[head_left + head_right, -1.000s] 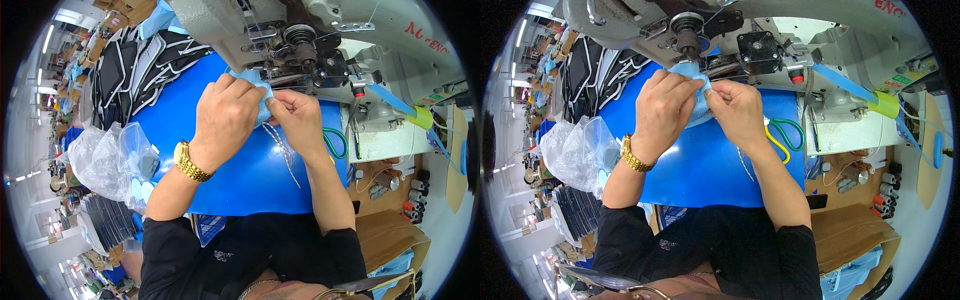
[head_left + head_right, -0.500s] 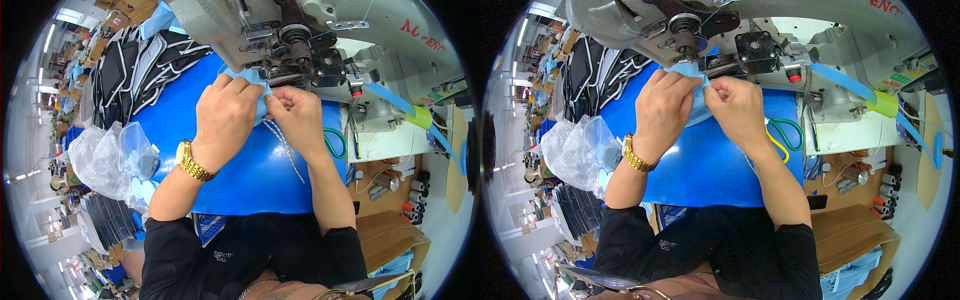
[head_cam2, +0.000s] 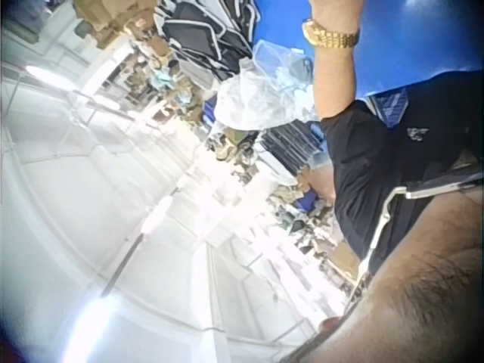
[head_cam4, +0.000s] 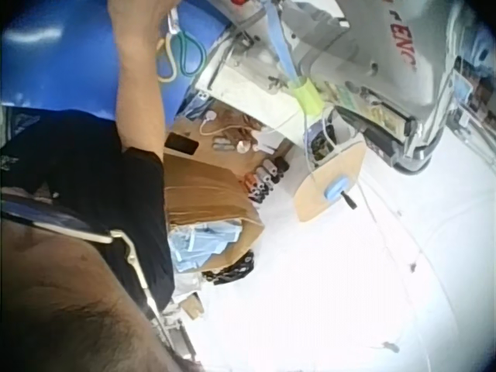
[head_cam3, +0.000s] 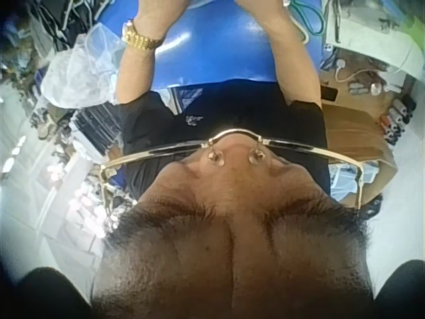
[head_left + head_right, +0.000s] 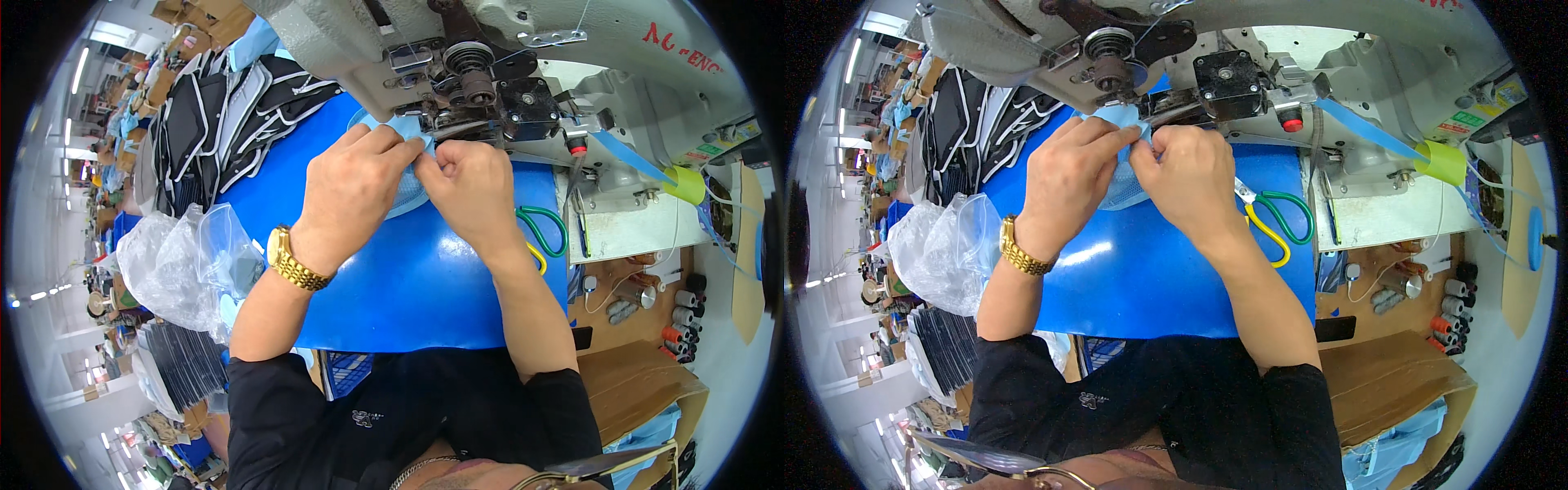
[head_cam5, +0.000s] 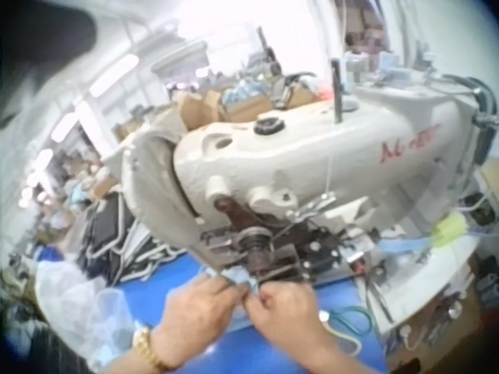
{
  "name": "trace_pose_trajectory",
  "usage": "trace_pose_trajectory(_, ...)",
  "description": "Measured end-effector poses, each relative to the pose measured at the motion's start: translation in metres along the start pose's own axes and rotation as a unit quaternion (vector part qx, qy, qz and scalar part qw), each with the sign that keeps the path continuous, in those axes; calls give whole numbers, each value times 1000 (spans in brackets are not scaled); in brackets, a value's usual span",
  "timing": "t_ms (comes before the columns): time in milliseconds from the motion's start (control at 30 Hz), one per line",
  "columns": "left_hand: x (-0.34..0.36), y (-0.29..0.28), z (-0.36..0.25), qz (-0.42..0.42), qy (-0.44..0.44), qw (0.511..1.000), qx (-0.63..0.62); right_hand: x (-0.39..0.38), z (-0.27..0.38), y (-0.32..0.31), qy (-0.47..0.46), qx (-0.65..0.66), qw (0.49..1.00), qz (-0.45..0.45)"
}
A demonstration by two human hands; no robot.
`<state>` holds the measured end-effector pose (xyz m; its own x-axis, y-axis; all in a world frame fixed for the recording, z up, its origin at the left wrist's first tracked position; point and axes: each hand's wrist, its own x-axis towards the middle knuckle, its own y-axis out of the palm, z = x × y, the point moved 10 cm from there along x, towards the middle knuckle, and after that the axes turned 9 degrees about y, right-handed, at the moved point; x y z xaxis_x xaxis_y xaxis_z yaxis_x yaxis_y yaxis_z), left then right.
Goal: Assembling and sewing light blue mesh pouches or bags using an industrial sewing machine.
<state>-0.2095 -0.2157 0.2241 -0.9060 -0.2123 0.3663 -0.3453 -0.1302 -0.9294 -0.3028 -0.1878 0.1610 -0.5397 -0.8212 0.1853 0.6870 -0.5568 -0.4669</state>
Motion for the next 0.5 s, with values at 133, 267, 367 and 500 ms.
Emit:
trace_pose_trajectory(133, 2, -5, -10, -11, 40, 999, 11, -3, -18, 3, 74, 52, 996, 23)
trace_pose_trajectory(267, 3, 2, -14, 7, -8, 999, 39, -4, -21, -3, 56, 93, 994, 13)
trace_pose_trajectory(367, 5, 2, -13, 6, -18, 999, 44, -1, -23, -1, 55, 87, 994, 22)
trace_pose_trajectory(500, 3, 6, -11, 15, -49, 998, 22, -1, -19, -2, 39, 89, 995, 14)
